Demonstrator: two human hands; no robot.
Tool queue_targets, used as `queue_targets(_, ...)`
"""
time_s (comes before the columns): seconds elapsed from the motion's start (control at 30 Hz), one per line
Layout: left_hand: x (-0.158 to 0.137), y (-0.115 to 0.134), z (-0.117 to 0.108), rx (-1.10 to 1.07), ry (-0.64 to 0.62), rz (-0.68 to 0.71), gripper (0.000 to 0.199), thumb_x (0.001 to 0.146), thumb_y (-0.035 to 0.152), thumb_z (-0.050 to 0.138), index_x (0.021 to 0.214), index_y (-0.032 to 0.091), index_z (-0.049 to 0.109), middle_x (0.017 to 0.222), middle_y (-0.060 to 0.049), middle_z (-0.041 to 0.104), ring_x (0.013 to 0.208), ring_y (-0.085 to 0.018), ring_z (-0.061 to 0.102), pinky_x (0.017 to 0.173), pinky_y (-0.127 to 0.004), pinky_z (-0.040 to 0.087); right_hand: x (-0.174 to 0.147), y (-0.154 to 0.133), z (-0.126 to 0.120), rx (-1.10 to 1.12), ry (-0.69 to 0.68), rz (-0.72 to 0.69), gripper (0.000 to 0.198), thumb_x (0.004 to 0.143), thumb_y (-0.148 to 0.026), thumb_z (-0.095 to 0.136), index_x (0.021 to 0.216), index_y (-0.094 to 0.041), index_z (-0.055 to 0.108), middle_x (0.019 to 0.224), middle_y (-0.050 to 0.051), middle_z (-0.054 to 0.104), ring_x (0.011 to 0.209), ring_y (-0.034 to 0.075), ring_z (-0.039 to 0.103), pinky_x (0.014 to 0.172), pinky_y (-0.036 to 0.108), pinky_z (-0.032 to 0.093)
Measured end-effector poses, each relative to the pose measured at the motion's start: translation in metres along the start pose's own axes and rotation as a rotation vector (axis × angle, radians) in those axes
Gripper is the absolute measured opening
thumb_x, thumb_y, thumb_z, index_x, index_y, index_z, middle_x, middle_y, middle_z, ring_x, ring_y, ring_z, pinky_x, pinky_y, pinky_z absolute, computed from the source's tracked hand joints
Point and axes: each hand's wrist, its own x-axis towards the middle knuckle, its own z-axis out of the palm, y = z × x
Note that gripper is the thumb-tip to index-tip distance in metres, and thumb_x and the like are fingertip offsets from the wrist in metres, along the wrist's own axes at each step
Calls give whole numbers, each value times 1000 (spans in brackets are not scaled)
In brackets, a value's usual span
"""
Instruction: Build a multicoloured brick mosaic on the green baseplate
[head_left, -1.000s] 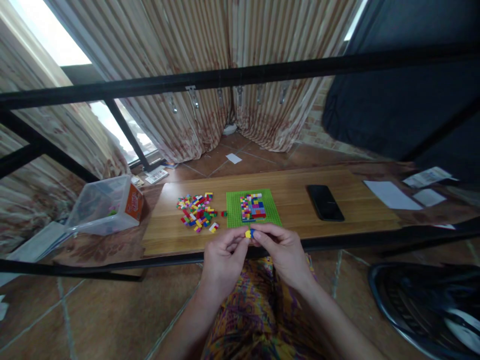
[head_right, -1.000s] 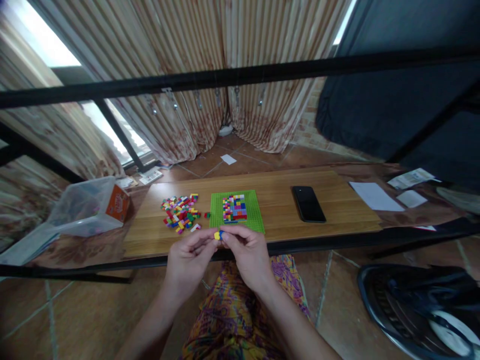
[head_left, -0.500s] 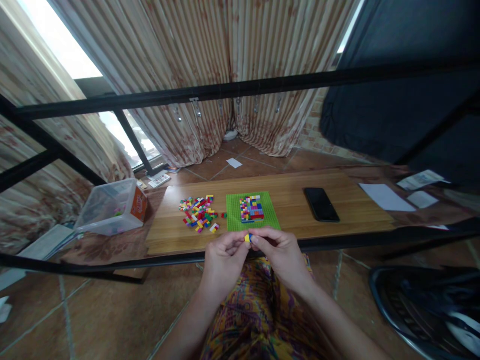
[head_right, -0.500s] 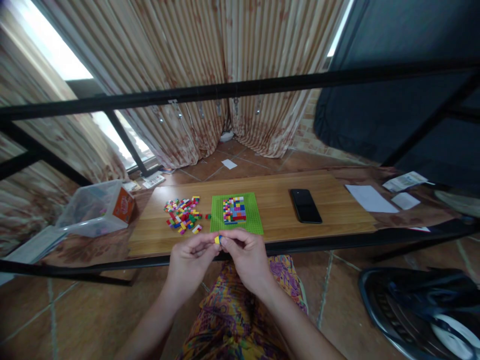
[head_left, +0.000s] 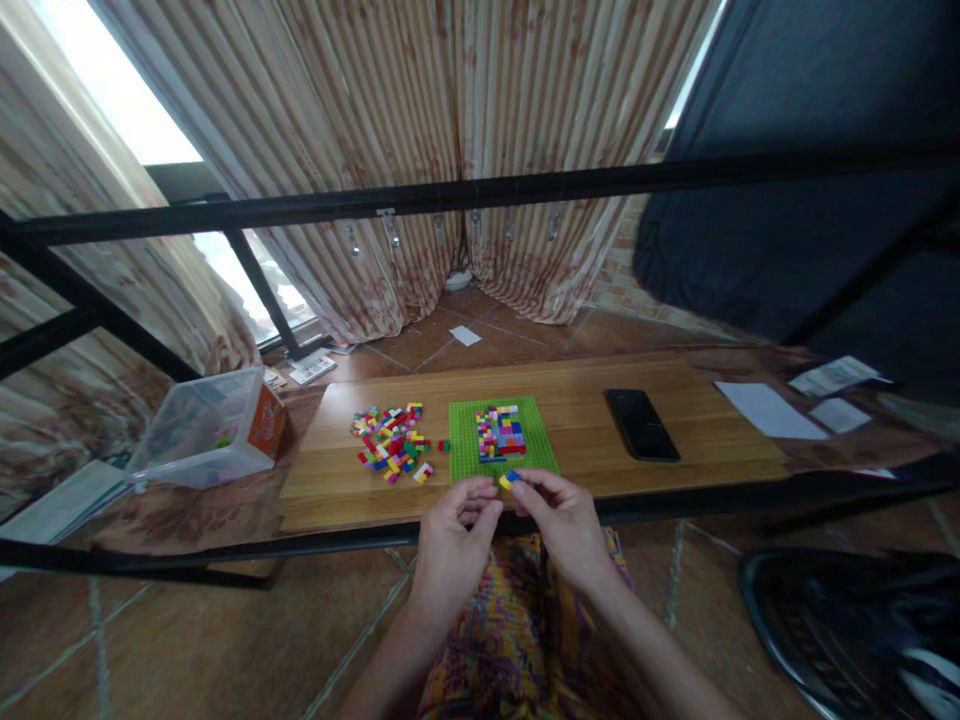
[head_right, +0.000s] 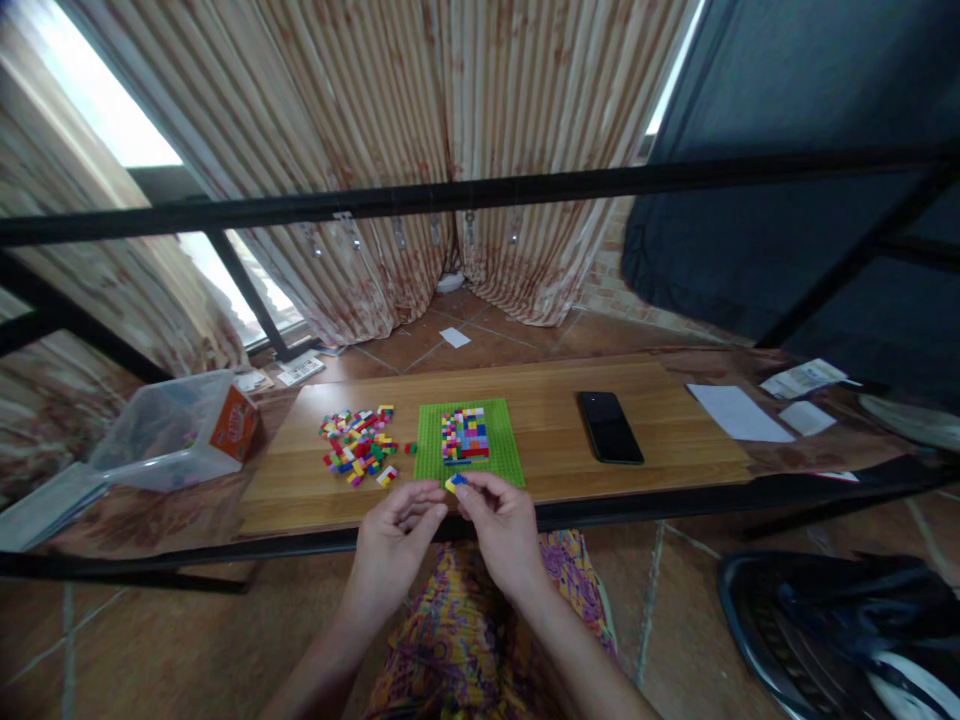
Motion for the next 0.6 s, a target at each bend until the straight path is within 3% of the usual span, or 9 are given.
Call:
queue_targets(0.1, 5, -20, -11, 73, 13, -24, 17, 80, 27, 67, 94, 17, 71, 88, -7, 76, 80, -17, 72, 74, -28, 59, 20, 14, -16, -154, 59, -38, 33, 75, -50, 71, 86, -20, 77, 79, 5, 75, 69, 20, 65, 66, 34, 54)
queue_targets(0.27, 15, -52, -28, 123, 47, -67, 18, 80, 30, 66, 91, 17, 71, 86, -7, 76, 80, -20, 73, 76, -31, 60, 52, 30, -36, -425, 49, -161, 31, 85, -46, 60, 92, -21, 77, 91, 7, 75, 87, 24, 68, 81, 37, 52)
queue_targets(0.6, 37, -80, -46, 300, 33, 17, 17, 83, 30, 60, 89, 18, 71, 89, -6, 76, 85, -20, 73, 80, -31, 58, 124, 41, -26, -626, -16, -288, 23, 85, -39, 61, 87, -23, 78, 94, 5, 68, 86, 19, 65, 81, 35, 49)
